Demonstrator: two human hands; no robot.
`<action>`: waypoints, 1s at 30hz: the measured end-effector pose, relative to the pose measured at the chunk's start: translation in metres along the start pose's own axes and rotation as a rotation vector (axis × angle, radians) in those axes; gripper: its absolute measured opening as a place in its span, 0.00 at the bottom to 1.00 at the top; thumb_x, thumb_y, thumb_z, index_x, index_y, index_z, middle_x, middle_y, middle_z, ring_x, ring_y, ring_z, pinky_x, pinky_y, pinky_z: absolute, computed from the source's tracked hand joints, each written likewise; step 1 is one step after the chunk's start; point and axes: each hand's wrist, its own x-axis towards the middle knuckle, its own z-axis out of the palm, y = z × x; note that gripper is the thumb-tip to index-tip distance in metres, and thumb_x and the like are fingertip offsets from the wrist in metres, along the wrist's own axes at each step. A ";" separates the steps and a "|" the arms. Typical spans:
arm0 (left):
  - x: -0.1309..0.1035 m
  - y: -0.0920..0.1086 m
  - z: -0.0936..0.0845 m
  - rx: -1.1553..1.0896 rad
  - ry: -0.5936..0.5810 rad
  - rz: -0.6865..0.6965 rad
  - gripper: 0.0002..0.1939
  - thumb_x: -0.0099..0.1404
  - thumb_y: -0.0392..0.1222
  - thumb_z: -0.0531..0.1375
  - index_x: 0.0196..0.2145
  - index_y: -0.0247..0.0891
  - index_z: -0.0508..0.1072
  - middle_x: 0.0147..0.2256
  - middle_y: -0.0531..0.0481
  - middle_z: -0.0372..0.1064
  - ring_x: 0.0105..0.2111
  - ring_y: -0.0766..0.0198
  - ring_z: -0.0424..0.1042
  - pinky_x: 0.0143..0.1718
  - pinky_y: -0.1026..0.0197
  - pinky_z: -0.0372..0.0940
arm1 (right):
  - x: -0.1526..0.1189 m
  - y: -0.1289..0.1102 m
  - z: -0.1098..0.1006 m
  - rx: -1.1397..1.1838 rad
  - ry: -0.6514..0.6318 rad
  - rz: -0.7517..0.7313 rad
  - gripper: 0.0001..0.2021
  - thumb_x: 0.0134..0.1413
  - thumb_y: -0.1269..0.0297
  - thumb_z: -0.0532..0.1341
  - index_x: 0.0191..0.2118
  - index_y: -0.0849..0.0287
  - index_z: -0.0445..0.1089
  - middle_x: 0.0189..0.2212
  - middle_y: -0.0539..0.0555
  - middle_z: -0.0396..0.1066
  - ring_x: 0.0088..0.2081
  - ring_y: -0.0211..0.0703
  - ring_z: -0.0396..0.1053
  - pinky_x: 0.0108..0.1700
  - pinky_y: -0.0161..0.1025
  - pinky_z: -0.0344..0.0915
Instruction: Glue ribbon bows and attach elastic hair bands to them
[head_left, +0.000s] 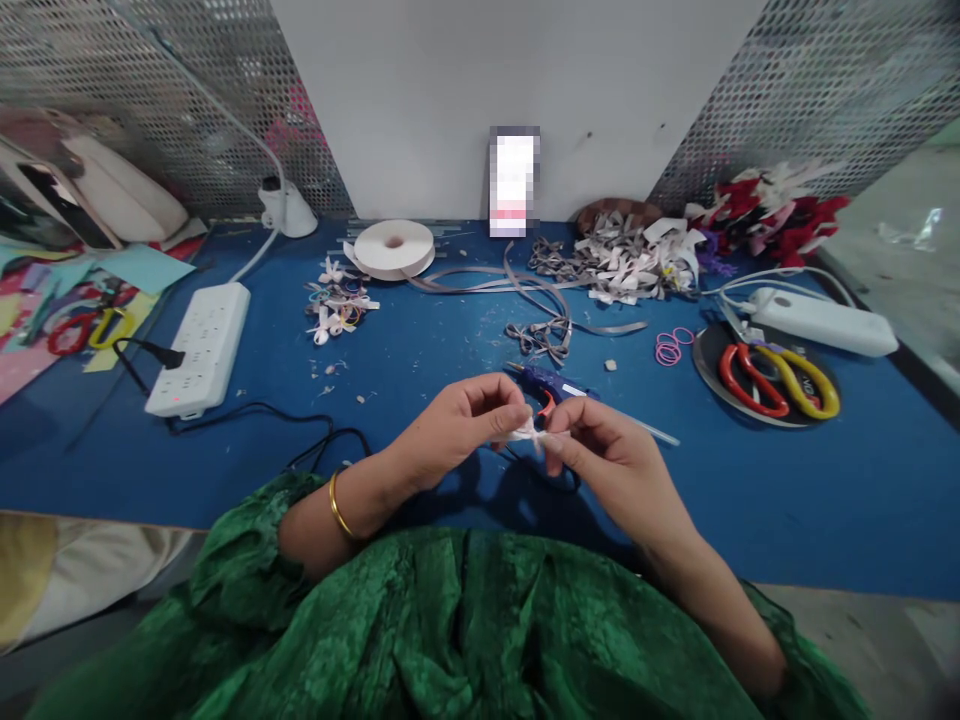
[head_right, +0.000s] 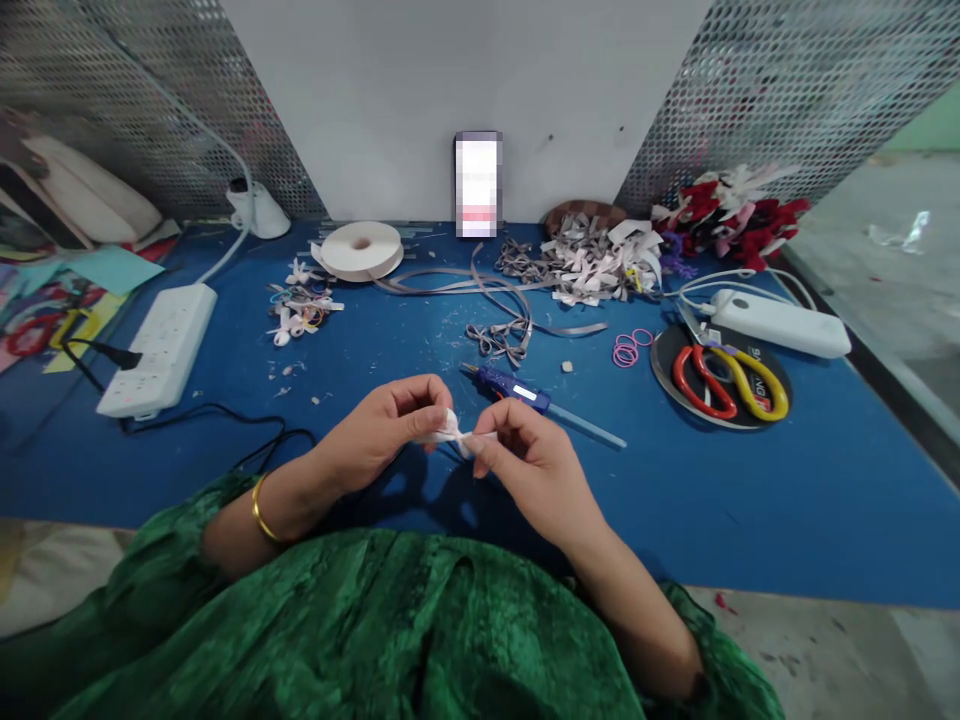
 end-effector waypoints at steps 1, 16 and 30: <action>0.000 -0.002 0.000 -0.035 -0.018 -0.014 0.15 0.60 0.49 0.67 0.29 0.35 0.70 0.25 0.56 0.64 0.24 0.71 0.60 0.28 0.67 0.57 | 0.000 0.000 0.000 0.026 -0.029 0.012 0.10 0.55 0.58 0.66 0.33 0.57 0.67 0.24 0.47 0.68 0.25 0.36 0.66 0.29 0.35 0.63; -0.003 -0.005 0.004 -0.165 -0.172 -0.206 0.19 0.62 0.55 0.64 0.26 0.37 0.67 0.21 0.55 0.62 0.20 0.70 0.59 0.23 0.64 0.52 | -0.005 0.006 -0.003 0.206 -0.209 -0.010 0.12 0.61 0.55 0.62 0.32 0.57 0.67 0.24 0.48 0.72 0.27 0.38 0.69 0.34 0.37 0.65; -0.003 0.005 0.003 0.481 -0.263 -0.012 0.17 0.68 0.43 0.51 0.22 0.38 0.60 0.21 0.57 0.53 0.23 0.69 0.53 0.25 0.63 0.49 | -0.004 -0.001 0.013 -0.137 -0.123 -0.073 0.17 0.54 0.62 0.64 0.21 0.56 0.57 0.17 0.44 0.59 0.21 0.32 0.55 0.25 0.33 0.52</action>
